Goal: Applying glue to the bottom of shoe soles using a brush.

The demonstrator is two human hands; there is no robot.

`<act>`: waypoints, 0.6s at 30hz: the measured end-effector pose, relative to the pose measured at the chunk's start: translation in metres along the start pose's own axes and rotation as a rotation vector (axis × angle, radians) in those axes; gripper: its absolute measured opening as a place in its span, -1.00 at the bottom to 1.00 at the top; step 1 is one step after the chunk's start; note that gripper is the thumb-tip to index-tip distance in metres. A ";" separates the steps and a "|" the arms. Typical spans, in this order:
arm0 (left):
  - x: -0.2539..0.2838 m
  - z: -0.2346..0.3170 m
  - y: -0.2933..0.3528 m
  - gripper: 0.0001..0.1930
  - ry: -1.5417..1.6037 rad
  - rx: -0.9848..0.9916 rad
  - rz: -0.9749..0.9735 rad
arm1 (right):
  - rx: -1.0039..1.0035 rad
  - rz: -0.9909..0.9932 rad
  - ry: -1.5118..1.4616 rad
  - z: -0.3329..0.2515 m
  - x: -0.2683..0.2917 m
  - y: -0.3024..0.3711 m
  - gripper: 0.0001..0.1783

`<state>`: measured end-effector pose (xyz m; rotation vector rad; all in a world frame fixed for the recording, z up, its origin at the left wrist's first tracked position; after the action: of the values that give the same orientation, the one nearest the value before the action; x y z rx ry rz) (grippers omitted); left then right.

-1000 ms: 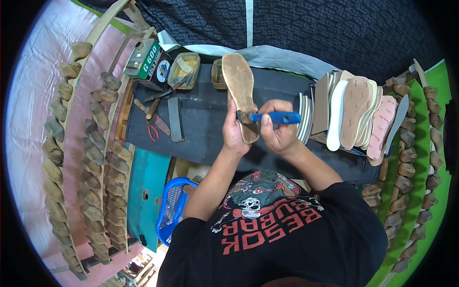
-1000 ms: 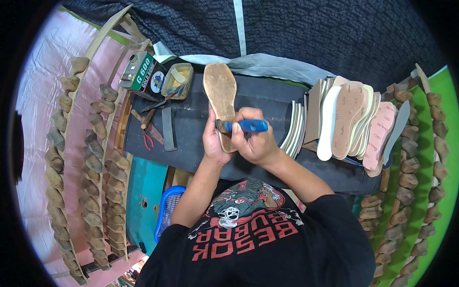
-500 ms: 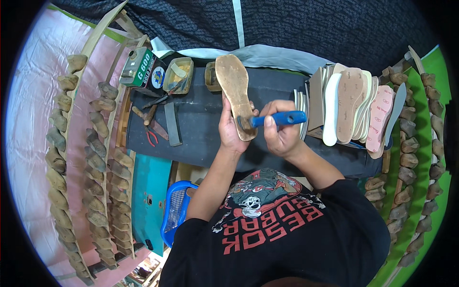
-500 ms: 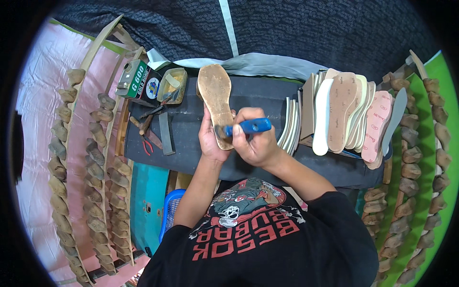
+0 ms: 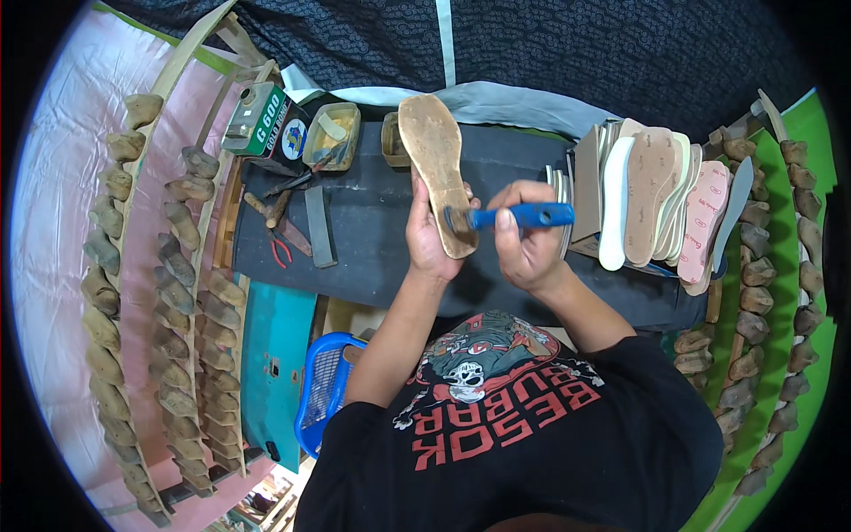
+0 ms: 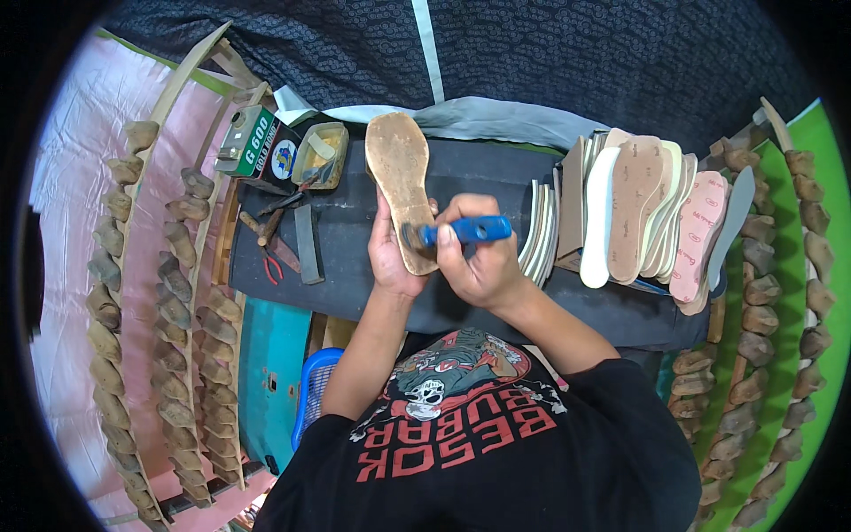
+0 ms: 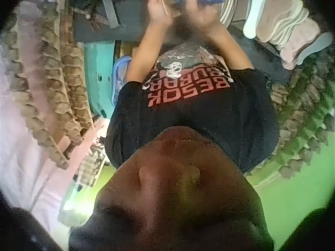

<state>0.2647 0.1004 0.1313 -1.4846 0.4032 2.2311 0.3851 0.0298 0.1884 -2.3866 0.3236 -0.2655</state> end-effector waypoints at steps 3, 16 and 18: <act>-0.020 -0.007 0.004 -0.51 0.002 -0.042 0.083 | -0.073 -0.020 0.168 -0.007 -0.006 -0.014 -0.89; 0.006 -0.004 0.008 -0.48 0.048 0.019 -0.005 | -0.086 -0.048 0.153 -0.001 -0.011 0.001 -0.87; 0.015 0.000 0.000 -0.45 0.053 0.003 -0.008 | 0.010 -0.101 0.121 -0.010 -0.014 0.011 -0.88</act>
<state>0.2598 0.1037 0.1172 -1.5437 0.4154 2.1881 0.3674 0.0200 0.1873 -2.3859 0.2575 -0.4581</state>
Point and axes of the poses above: each hand's wrist, its own y-axis away from the middle knuckle, its own x-axis out of the back of the hand, z = x × y, the point moved 1 cm from there along -y, towards the middle knuckle, and after that the axes turned 3 degrees about -z, right-handed, at the moved point
